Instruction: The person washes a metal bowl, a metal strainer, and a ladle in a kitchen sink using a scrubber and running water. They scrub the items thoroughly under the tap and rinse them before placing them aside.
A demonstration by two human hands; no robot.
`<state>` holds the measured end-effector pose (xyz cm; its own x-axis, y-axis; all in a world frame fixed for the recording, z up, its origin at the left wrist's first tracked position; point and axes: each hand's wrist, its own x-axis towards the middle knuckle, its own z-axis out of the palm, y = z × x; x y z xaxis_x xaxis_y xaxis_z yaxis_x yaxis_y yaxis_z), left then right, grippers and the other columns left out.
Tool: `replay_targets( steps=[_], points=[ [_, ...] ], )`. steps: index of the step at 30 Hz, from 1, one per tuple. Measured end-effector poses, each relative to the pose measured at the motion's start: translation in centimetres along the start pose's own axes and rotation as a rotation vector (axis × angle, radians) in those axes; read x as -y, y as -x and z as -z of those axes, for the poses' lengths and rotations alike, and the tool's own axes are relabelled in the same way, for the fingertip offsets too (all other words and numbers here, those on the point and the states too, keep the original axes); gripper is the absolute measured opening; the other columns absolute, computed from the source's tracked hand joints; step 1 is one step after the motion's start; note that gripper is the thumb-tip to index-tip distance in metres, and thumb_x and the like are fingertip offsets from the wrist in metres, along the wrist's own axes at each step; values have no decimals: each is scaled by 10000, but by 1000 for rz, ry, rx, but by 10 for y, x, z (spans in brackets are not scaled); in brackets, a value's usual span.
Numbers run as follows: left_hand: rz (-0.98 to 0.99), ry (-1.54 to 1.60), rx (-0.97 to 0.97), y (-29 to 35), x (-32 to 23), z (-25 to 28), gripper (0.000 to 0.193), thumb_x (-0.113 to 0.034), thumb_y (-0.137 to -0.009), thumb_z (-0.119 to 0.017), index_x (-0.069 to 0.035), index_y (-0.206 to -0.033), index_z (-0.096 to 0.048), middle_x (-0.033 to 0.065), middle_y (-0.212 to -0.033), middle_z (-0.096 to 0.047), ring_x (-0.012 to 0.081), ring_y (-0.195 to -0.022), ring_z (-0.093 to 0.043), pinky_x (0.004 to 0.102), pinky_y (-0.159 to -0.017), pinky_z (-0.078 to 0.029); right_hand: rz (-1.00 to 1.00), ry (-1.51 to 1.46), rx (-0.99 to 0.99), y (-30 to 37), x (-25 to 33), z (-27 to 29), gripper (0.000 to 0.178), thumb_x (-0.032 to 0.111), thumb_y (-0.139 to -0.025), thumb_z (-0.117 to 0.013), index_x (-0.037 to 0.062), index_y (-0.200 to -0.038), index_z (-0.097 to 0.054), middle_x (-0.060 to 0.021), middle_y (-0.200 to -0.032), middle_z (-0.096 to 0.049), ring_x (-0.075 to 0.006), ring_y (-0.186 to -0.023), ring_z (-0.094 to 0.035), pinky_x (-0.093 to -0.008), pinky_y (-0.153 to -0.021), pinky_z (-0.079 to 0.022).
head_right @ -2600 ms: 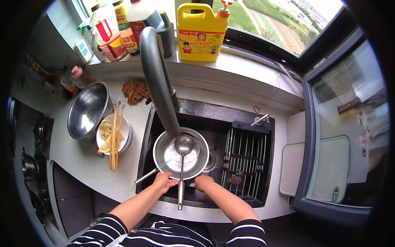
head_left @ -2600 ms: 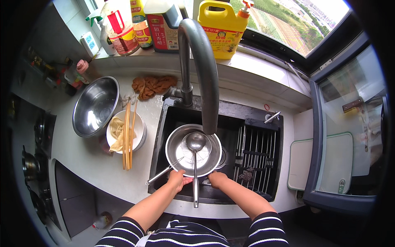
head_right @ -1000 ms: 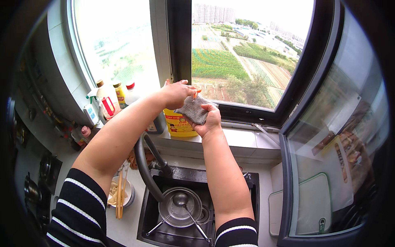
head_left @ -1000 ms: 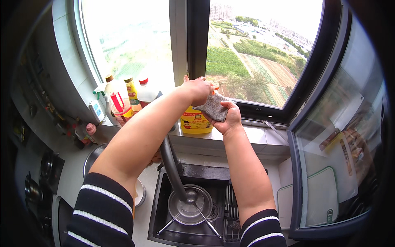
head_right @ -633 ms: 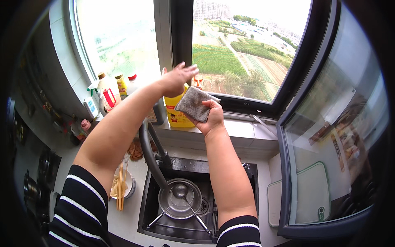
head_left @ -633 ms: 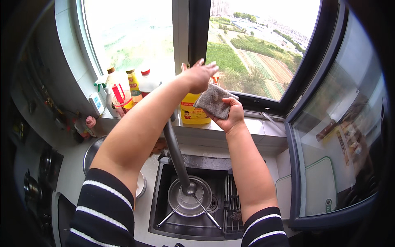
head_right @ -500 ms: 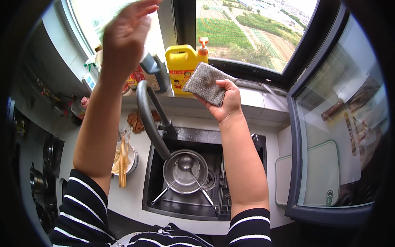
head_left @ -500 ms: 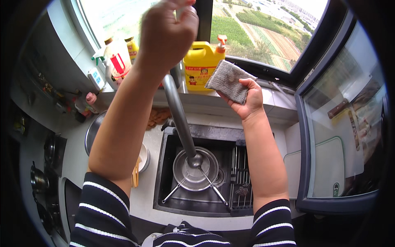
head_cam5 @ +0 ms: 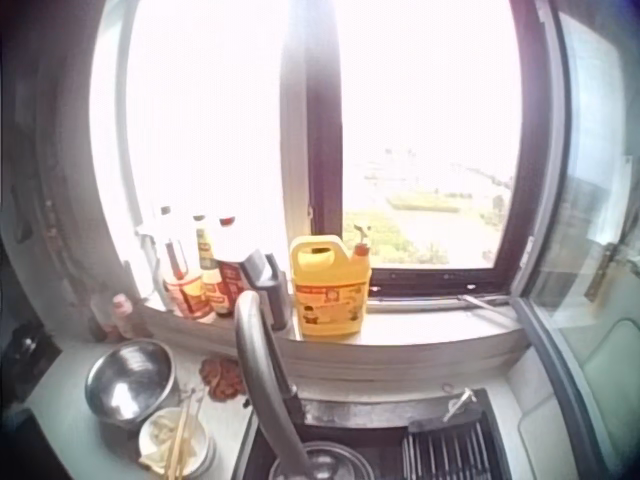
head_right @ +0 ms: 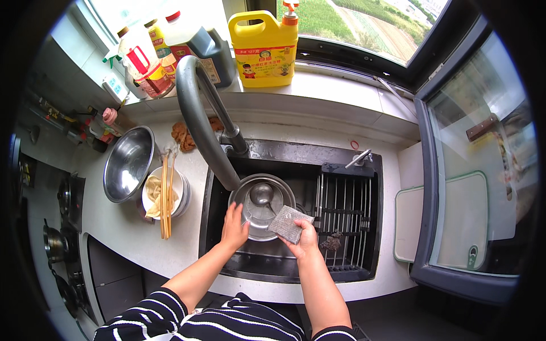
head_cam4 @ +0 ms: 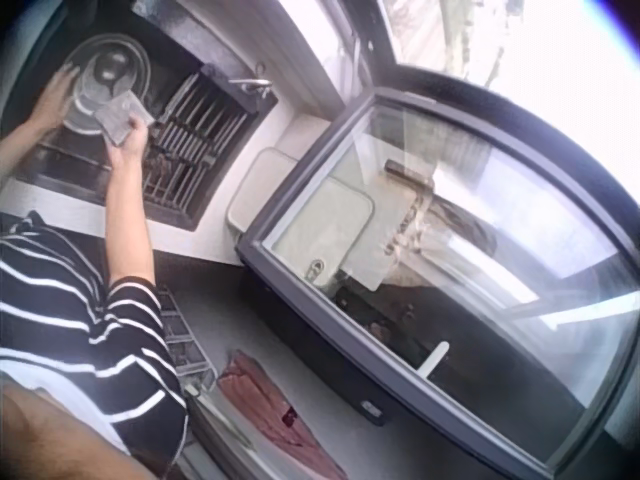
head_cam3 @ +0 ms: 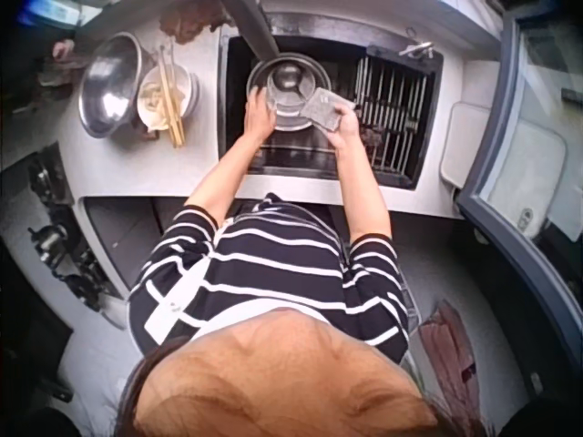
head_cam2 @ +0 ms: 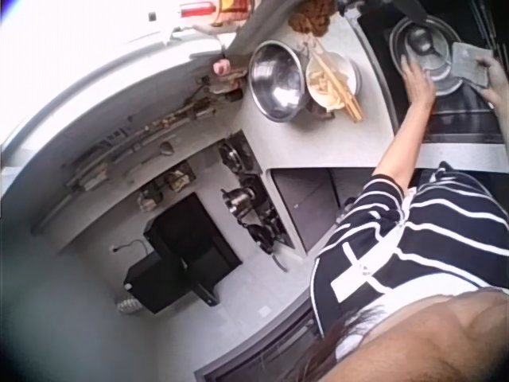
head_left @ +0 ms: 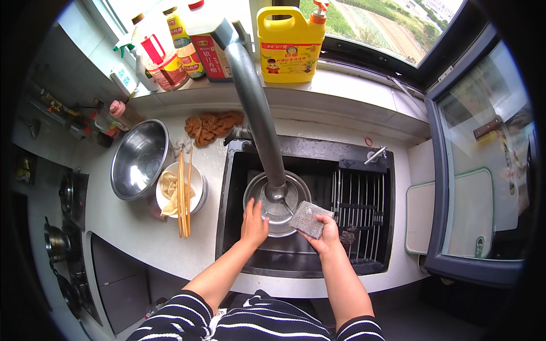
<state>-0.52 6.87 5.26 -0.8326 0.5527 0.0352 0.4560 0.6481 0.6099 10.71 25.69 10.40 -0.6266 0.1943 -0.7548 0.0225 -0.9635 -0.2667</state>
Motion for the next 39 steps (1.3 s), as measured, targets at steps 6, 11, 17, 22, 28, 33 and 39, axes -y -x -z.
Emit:
replay_targets(
  steps=[6, 11, 17, 22, 28, 33, 39],
  points=[
    [-70, -317, -196, -129, -47, 78, 675, -102, -827, -515, 48, -1402, -197, 220, -1486, -147, 360, -1377, -161, 490, -1110, -139, -22, 15, 43, -2, -7, -21, 406, 128, -814, -452, 21, -1205, -458, -196, -1176, -527, -364, -1087, -530, -550, -921, -441],
    [101, -365, -5, -144, -54, 107, 652, -130, -862, -488, 50, -1407, -178, 213, -1496, -114, 334, -1395, -110, 477, -1117, -127, -79, 33, 96, -4, -15, -56, 372, 144, -831, -452, 27, -1185, -459, -190, -1149, -539, -364, -1078, -532, -548, -925, -441],
    [-109, -172, -142, -138, -29, 103, 579, -110, -847, -514, 62, -1354, -295, 239, -1427, -269, 370, -1333, -253, 438, -1093, -219, -178, 47, 124, -25, -27, -61, 387, 167, -843, -444, 13, -1198, -438, -199, -1193, -513, -368, -1111, -509, -552, -941, -418],
    [88, -49, -1, -57, -10, 63, 383, -216, -823, -587, -36, -1156, -527, 166, -1148, -548, 347, -1047, -547, 423, -879, -455, -237, 16, 30, -45, -37, -55, 390, 187, -859, -437, 39, -1220, -430, -195, -1236, -488, -378, -1149, -475, -572, -963, -383],
    [327, -172, 295, 17, -2, 38, 432, -215, -785, -651, -32, -1154, -518, 175, -1110, -528, 355, -1015, -569, 441, -824, -483, -235, 40, -71, -64, -39, -51, 392, 214, -875, -446, 51, -1231, -428, -188, -1288, -446, -390, -1164, -456, -590, -942, -391],
    [-108, 108, -407, -49, -17, 60, 617, -47, -793, -571, 54, -1339, -301, 273, -1320, -345, 414, -1253, -335, 421, -1045, -301, -230, 99, -61, -81, -35, -44, 390, 217, -888, -442, 61, -1245, -413, -187, -1288, -442, -386, -1159, -458, -600, -909, -416],
    [330, 502, -599, -164, -25, 89, 777, -159, -809, -612, 96, -1385, -157, 276, -1413, -262, 368, -1353, -207, 383, -1106, -194, -264, 165, 10, -87, -32, -54, 416, 269, -919, -451, 89, -1287, -384, -164, -1341, -397, -375, -1191, -439, -610, -899, -418]
  ],
)
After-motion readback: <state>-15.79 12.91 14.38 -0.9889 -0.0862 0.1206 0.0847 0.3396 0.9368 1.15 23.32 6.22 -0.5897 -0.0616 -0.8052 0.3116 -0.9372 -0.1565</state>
